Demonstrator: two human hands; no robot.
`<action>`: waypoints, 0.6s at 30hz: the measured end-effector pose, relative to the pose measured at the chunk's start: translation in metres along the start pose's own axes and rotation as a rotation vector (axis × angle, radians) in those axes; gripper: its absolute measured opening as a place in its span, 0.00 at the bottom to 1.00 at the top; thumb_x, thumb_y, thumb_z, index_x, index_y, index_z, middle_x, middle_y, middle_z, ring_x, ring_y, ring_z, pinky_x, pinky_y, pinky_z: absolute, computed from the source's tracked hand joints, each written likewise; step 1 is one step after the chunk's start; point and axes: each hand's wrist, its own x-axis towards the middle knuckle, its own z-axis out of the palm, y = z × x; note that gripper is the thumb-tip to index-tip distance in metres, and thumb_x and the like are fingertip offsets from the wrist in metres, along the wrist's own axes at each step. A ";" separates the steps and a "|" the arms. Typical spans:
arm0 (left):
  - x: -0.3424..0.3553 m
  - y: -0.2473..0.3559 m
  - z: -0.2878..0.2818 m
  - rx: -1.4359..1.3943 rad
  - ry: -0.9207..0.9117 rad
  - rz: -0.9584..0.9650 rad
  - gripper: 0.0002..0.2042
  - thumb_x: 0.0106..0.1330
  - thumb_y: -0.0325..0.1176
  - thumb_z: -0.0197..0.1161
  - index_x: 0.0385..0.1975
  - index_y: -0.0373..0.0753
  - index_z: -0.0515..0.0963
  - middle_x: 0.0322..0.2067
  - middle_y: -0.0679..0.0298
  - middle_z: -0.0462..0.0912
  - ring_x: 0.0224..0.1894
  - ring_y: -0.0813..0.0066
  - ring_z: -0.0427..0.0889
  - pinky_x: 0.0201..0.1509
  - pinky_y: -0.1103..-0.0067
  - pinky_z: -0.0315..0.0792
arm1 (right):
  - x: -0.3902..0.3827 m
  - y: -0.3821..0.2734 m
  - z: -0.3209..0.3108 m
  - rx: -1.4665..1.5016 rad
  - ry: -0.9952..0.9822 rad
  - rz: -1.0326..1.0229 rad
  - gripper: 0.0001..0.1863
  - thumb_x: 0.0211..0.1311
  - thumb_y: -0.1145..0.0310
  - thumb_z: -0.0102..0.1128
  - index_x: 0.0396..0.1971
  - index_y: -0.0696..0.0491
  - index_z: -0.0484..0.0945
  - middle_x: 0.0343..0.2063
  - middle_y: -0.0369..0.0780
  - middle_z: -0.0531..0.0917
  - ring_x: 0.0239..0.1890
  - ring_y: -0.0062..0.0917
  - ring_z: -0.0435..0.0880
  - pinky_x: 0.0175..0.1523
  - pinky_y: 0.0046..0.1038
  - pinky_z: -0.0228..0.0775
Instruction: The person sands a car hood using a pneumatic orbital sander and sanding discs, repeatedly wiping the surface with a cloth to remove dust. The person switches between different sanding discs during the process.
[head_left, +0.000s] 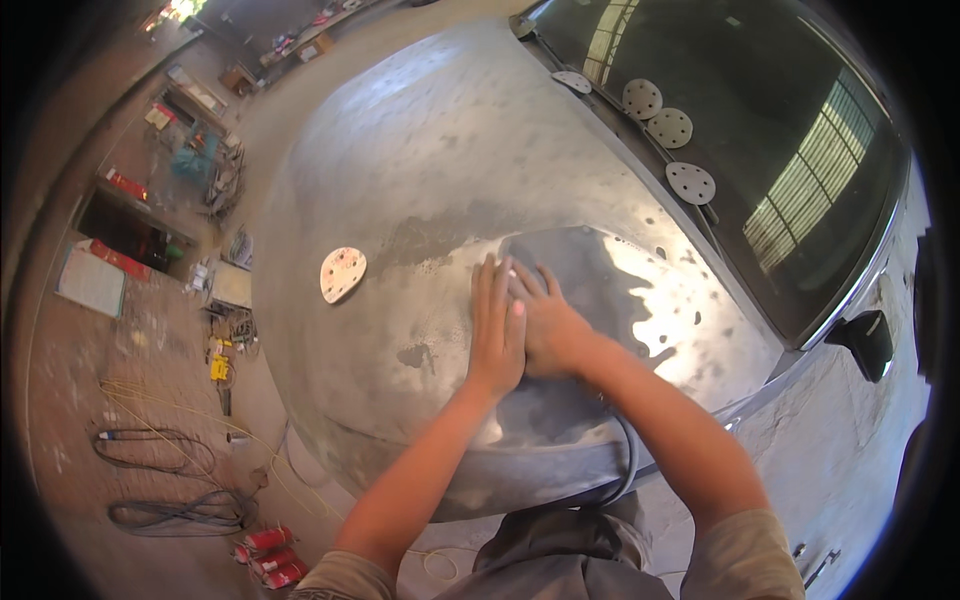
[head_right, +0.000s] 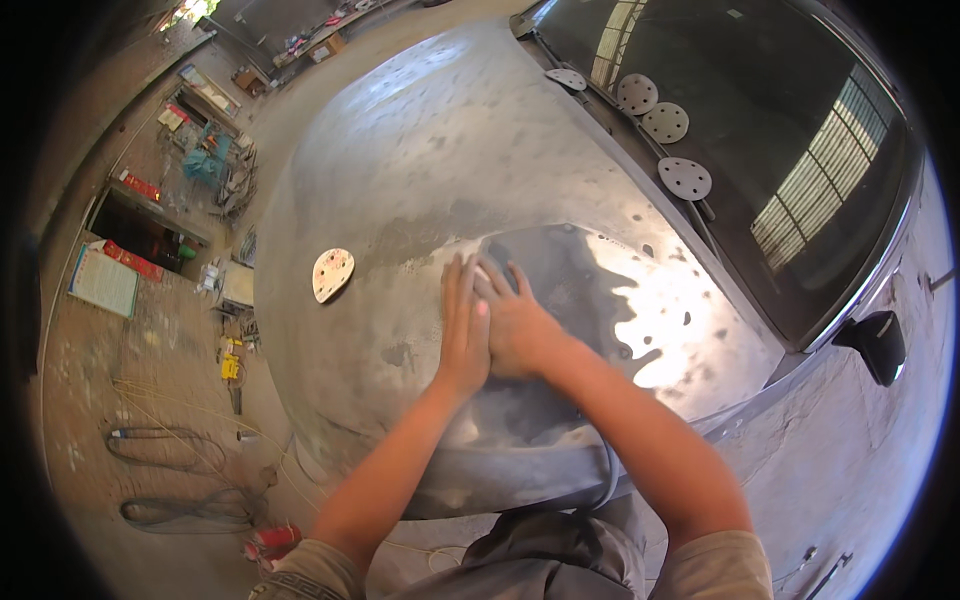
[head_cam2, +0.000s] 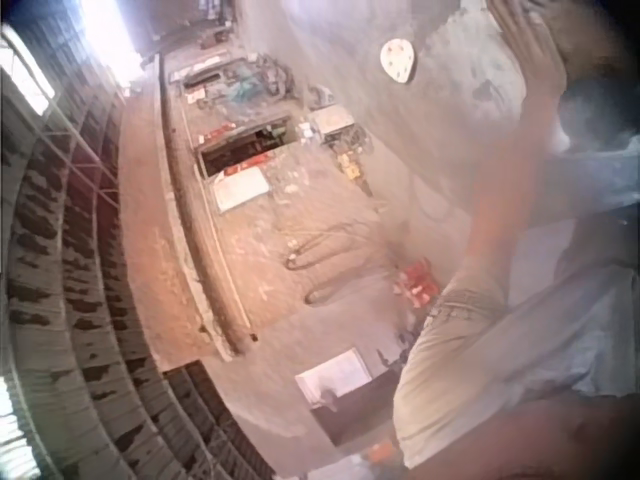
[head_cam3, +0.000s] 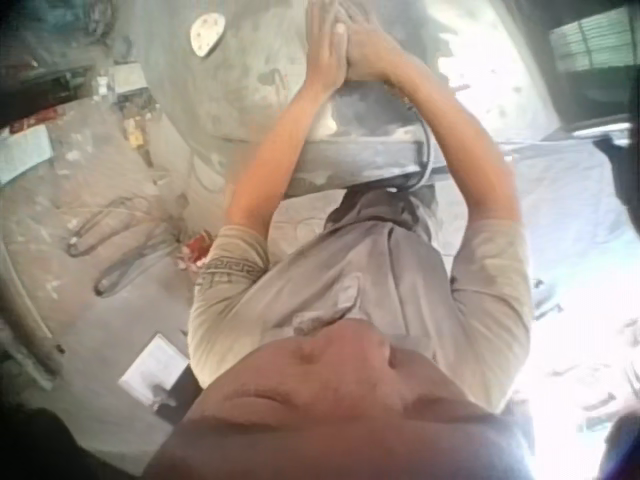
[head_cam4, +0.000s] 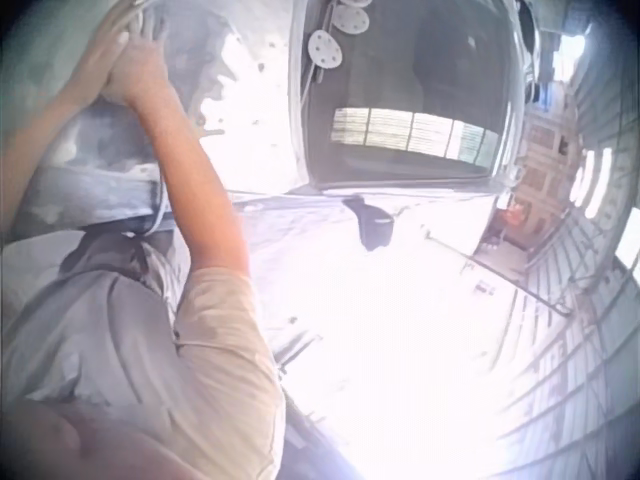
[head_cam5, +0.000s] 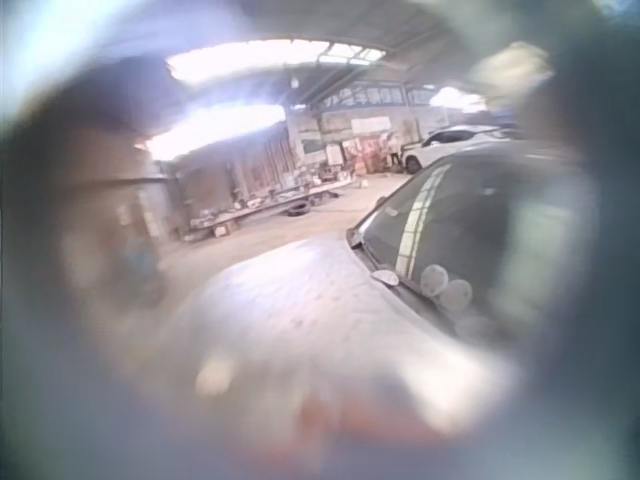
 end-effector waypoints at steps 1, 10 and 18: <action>-0.008 0.007 0.002 -0.027 0.022 -0.044 0.33 0.88 0.49 0.40 0.84 0.36 0.51 0.84 0.42 0.46 0.86 0.39 0.44 0.87 0.54 0.43 | -0.007 -0.004 0.003 0.017 0.048 -0.013 0.49 0.64 0.53 0.65 0.82 0.56 0.58 0.84 0.53 0.53 0.86 0.54 0.46 0.83 0.66 0.43; -0.025 -0.028 0.032 -0.471 0.060 -0.284 0.35 0.89 0.57 0.39 0.77 0.28 0.63 0.72 0.46 0.72 0.73 0.56 0.72 0.76 0.65 0.66 | -0.014 0.014 0.012 0.065 0.191 -0.031 0.60 0.59 0.61 0.67 0.86 0.55 0.41 0.85 0.52 0.52 0.87 0.52 0.47 0.84 0.63 0.44; 0.003 -0.029 0.024 -0.350 0.026 -0.208 0.31 0.89 0.54 0.41 0.70 0.31 0.74 0.60 0.50 0.85 0.63 0.62 0.83 0.68 0.68 0.73 | -0.008 0.025 -0.010 0.202 0.176 -0.043 0.64 0.49 0.74 0.68 0.86 0.58 0.40 0.85 0.52 0.50 0.87 0.51 0.47 0.86 0.53 0.43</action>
